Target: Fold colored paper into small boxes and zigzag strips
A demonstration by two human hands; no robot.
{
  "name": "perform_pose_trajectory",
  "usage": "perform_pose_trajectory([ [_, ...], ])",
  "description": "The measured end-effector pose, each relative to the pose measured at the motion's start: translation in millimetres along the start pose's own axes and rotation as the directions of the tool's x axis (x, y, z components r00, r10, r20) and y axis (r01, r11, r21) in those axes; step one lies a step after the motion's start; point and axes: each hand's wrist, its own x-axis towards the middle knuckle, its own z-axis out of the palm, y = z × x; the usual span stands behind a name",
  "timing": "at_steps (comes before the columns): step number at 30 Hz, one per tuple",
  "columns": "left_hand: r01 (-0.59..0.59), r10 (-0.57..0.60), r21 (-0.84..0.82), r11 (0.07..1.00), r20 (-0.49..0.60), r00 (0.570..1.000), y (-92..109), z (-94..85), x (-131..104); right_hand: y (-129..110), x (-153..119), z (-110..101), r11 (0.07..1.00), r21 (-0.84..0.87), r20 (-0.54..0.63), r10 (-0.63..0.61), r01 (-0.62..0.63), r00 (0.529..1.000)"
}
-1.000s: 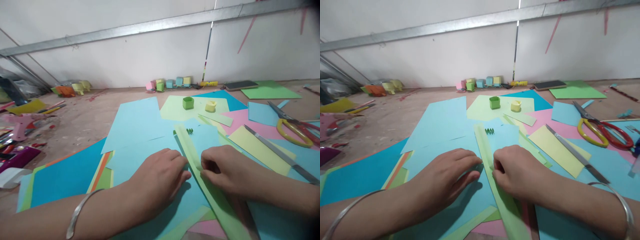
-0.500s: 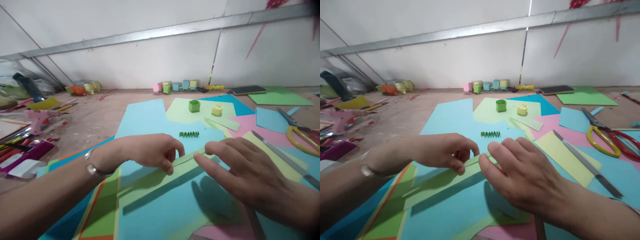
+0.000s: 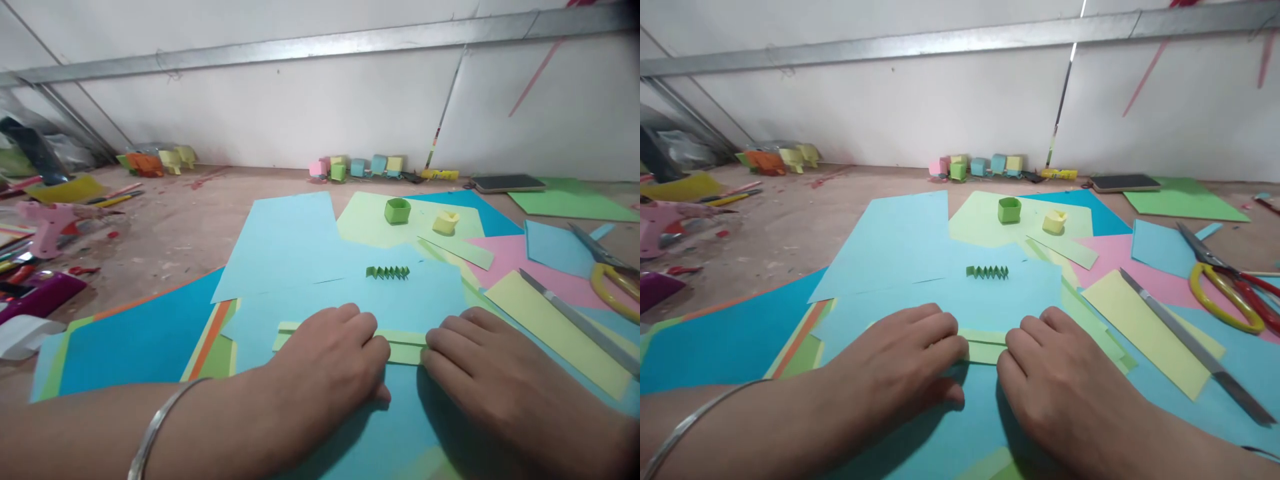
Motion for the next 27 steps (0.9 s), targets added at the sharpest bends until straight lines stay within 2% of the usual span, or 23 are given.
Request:
perform_pose_trajectory([
  [5,-0.049,0.053,0.037,0.998,-0.089,0.995,-1.5,20.4,-5.4,0.4,-3.0,-0.3,0.996,0.060,0.072,0.064,-0.068,0.995],
  [11,-0.064,0.064,0.003,0.998,-0.212,0.975,-7.1,30.1,-10.8,-3.1,-13.9,6.6,0.970,0.144,0.109,0.181,-0.196,0.977],
  [19,-0.066,0.078,0.053,0.996,-0.270,0.960,-4.8,32.8,-5.9,-5.7,-19.0,15.1,0.908,0.175,0.026,0.382,-0.380,0.924],
  [22,-0.049,0.060,0.047,0.998,-0.267,0.962,-2.7,34.1,-3.3,-2.9,-16.9,12.8,0.904,0.185,0.047,0.383,-0.385,0.923],
  [27,-0.091,0.095,0.029,0.995,-0.272,0.957,-4.2,34.8,-3.8,-1.4,-14.7,9.4,0.904,0.206,0.090,0.365,-0.376,0.927],
])
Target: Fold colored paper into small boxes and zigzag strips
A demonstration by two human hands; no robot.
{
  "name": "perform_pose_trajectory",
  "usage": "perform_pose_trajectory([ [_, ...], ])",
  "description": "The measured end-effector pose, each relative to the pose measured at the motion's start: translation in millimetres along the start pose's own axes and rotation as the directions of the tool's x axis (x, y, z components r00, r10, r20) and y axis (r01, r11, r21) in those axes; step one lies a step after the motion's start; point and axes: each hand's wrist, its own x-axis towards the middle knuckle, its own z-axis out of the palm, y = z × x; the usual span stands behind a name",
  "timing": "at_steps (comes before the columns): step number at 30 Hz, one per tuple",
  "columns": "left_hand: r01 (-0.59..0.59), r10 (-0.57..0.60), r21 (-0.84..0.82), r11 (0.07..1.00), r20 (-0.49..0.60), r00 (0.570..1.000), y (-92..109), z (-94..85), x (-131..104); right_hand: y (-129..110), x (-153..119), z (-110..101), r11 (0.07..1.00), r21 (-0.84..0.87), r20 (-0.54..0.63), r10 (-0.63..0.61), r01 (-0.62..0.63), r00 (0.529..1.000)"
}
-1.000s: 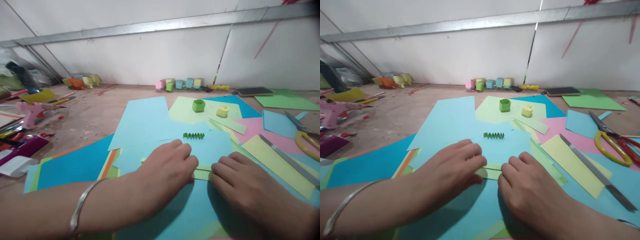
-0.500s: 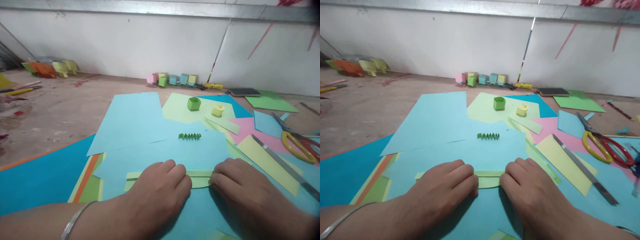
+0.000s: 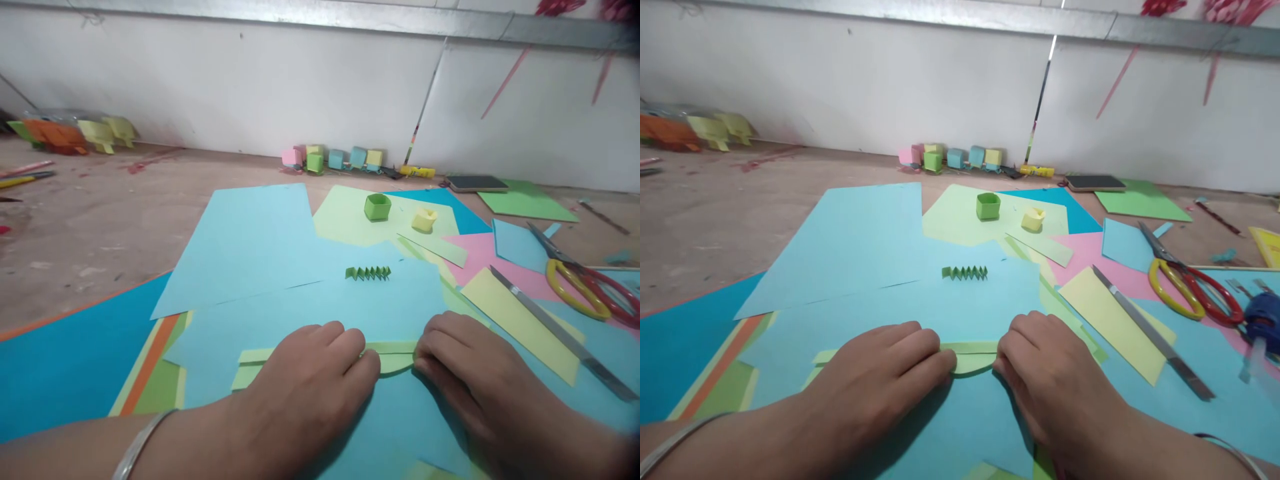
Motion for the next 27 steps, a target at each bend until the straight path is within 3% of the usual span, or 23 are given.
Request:
perform_pose_trajectory([
  [6,0.023,-0.021,-0.062,0.998,0.034,0.999,-5.6,-5.7,1.0,-0.4,-2.6,1.1,0.999,-0.036,0.026,0.012,-0.011,1.000],
  [10,0.165,-0.140,-0.198,0.966,0.134,0.981,-6.9,-7.3,6.1,1.9,-4.1,1.8,0.994,-0.087,0.022,0.068,-0.066,0.997],
  [14,0.300,-0.221,-0.275,0.913,0.285,0.933,-6.8,-8.0,12.9,3.9,-2.3,0.0,0.988,-0.086,0.061,0.136,-0.130,0.989],
  [17,0.341,-0.243,-0.255,0.905,0.349,0.905,-7.0,-8.2,16.5,4.5,-0.2,-1.6,0.983,-0.071,0.082,0.176,-0.171,0.981],
  [27,0.378,-0.304,-0.106,0.920,0.418,0.856,-0.2,-14.0,26.1,7.8,-0.4,-3.0,0.972,-0.055,0.144,0.235,-0.229,0.961],
])
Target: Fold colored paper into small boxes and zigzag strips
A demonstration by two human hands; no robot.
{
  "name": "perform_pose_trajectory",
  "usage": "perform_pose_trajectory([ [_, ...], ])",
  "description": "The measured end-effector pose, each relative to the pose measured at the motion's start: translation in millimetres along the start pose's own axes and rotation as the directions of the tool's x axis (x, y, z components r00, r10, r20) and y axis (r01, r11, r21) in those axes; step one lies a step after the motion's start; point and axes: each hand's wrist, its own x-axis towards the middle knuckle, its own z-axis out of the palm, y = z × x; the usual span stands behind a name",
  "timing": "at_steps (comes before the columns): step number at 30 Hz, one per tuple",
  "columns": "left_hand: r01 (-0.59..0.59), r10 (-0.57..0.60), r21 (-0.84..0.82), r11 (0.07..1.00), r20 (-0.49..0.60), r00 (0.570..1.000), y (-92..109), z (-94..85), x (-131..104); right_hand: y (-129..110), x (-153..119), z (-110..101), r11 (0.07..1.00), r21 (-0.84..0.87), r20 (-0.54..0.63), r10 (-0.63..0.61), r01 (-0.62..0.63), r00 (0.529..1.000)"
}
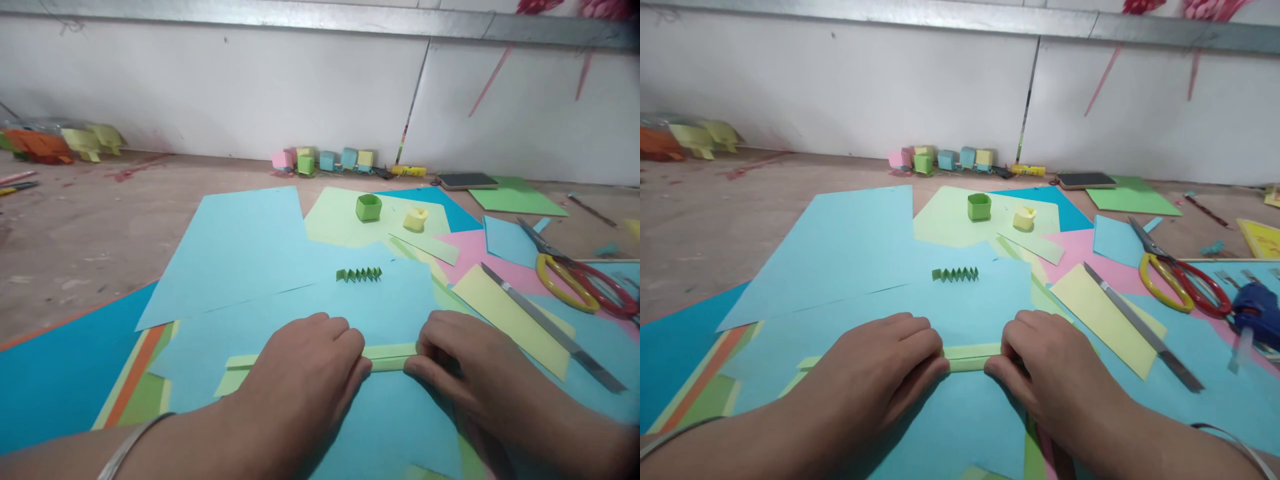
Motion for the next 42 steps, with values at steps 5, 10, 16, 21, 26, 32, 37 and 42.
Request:
perform_pose_trajectory([
  [5,-0.023,0.023,0.002,1.000,-0.034,0.999,1.0,1.2,1.8,5.1,-3.2,-6.6,0.999,-0.044,0.068,-0.016,0.019,0.998],
  [10,-0.079,0.080,0.006,0.997,-0.106,0.991,-3.1,6.3,2.5,7.6,-1.5,-17.6,0.998,-0.066,0.165,-0.007,0.018,0.986],
  [16,-0.102,0.109,0.056,0.993,-0.148,0.983,-2.6,8.2,0.3,12.8,2.9,-19.4,0.988,-0.152,0.235,0.069,-0.034,0.969],
  [21,-0.110,0.126,0.101,0.989,-0.177,0.976,-1.6,9.3,-0.8,18.9,4.0,-18.6,0.977,-0.195,0.249,0.131,-0.082,0.960],
  [26,-0.120,0.152,0.154,0.981,-0.215,0.965,-1.2,13.1,-1.4,25.2,6.8,-19.7,0.980,-0.157,0.276,0.165,-0.125,0.947],
  [32,-0.138,0.158,0.133,0.981,-0.154,0.975,0.6,7.8,-3.6,27.0,13.9,-25.3,0.971,-0.147,0.341,0.226,-0.186,0.912],
  [37,-0.353,0.373,0.134,0.926,-0.188,0.908,-6.2,8.1,-3.0,30.9,14.8,-25.5,0.973,-0.123,0.334,0.225,-0.194,0.915],
  [42,-0.403,0.419,0.128,0.906,-0.136,0.898,-10.0,8.0,-0.9,31.8,10.6,-24.4,0.982,-0.148,0.266,0.153,-0.117,0.952],
])
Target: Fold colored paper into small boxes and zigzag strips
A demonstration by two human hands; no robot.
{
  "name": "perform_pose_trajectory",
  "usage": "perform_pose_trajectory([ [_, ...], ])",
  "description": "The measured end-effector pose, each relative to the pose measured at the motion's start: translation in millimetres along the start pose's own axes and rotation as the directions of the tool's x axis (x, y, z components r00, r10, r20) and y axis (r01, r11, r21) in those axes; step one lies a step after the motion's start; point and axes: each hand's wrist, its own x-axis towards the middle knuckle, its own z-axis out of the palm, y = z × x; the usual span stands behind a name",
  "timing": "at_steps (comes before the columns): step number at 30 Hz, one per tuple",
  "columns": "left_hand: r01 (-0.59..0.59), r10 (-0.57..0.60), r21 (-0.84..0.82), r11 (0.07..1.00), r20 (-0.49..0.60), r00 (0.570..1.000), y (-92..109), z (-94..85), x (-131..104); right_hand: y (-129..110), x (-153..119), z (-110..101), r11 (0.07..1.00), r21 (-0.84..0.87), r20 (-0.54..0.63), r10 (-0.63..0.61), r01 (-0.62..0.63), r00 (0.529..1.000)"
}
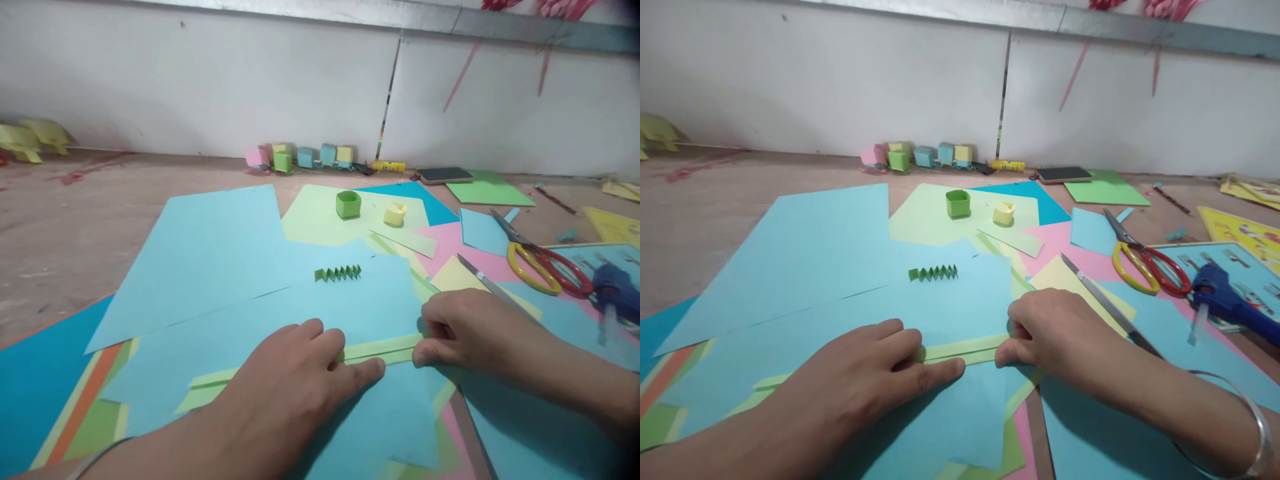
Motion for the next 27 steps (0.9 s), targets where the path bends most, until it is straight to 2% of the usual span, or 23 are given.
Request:
perform_pose_trajectory([
  [2,0.016,-0.016,-0.003,1.000,0.044,0.999,0.8,-3.5,1.7,-6.6,-6.9,2.2,0.990,-0.075,-0.138,-0.131,0.121,0.982],
  [3,0.031,-0.031,-0.005,1.000,0.062,0.998,1.5,-5.4,2.8,-12.0,-11.7,4.1,0.969,-0.124,-0.228,-0.235,0.211,0.945],
  [5,0.051,-0.050,-0.007,0.999,0.092,0.994,2.9,-8.6,5.1,-26.0,-22.9,9.8,0.917,-0.235,-0.431,-0.397,0.324,0.811],
  [7,0.046,-0.046,-0.003,0.999,0.111,0.993,3.3,-10.2,7.1,-40.7,-33.9,17.8,0.855,-0.359,-0.429,-0.507,0.374,0.747],
  [8,0.042,-0.042,0.001,0.999,0.115,0.992,3.1,-10.3,7.7,-47.0,-38.7,22.4,0.825,-0.419,-0.347,-0.532,0.380,0.772],
  [9,0.038,-0.038,0.004,0.999,0.118,0.992,2.5,-10.1,8.0,-52.0,-42.8,27.1,0.804,-0.470,-0.333,-0.545,0.365,0.770],
  [13,0.017,-0.016,-0.012,1.000,0.077,0.997,-0.5,-7.3,6.0,-57.9,-53.1,41.4,0.791,-0.549,-0.297,-0.485,0.268,0.822],
  [19,0.049,-0.047,-0.075,0.996,0.039,0.998,1.2,-8.1,1.1,-48.2,-58.6,39.3,0.748,-0.612,-0.228,-0.478,0.258,0.848],
  [25,0.072,-0.066,-0.079,0.994,0.080,0.995,2.4,-11.2,2.8,-43.5,-60.2,31.4,0.896,-0.416,-0.369,-0.324,0.157,0.871],
  [27,0.068,-0.061,-0.069,0.995,0.093,0.994,1.9,-10.5,3.5,-43.3,-62.0,29.0,0.890,-0.424,-0.365,-0.336,0.166,0.868],
])
